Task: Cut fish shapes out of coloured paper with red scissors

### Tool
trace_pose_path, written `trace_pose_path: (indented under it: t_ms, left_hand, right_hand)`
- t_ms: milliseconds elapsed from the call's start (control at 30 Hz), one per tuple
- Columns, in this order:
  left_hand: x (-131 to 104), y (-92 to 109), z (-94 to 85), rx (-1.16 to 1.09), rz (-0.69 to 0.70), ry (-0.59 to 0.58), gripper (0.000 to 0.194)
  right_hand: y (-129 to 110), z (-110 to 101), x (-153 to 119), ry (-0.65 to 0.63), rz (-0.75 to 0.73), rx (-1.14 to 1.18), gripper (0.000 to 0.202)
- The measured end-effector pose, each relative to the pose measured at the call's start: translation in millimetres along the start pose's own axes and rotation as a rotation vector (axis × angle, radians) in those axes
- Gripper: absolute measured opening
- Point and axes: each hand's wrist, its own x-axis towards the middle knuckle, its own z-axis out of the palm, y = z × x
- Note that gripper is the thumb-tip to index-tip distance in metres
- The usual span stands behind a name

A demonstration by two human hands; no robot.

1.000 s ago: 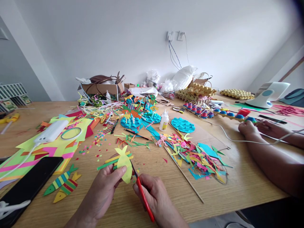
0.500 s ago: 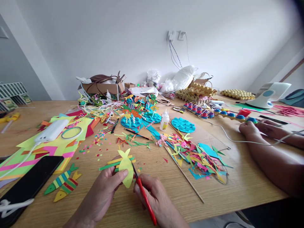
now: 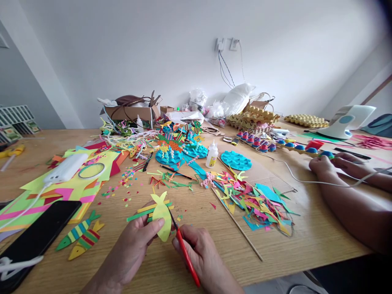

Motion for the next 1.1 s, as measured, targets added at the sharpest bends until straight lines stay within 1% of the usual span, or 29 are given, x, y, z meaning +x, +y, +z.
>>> trace_pose_path:
  t_ms: [200,300,433,800,1100]
  left_hand:
    - [-0.1,-1.2,-3.8,0.007,0.002,-0.022,0.012]
    - [0.1,-1.0,-4.1,0.013,0.005,-0.019,0.013]
    - [0.5,-1.8,-4.0,-0.011,-0.01,-0.006,0.013]
    - [2.4,-7.9,-4.5,-0.023,-0.008,-0.031,0.014]
    - [2.4,-7.5,-5.2,-0.009,0.004,-0.053,0.023]
  right_hand:
    - [-4.7,-3.1,-1.9,-0.077,0.064,0.015,0.034]
    - [-5.4,-3.5,-1.9,-0.069,0.088,0.018,0.033]
    - [-5.8,-2.7,-1.7,-0.069,0.085,0.016,0.033]
    - [-4.0,-1.8,-1.0,-0.068,0.108,0.02,0.031]
    - [-3.5,-1.8,-2.2,-0.062,0.093,0.047,0.033]
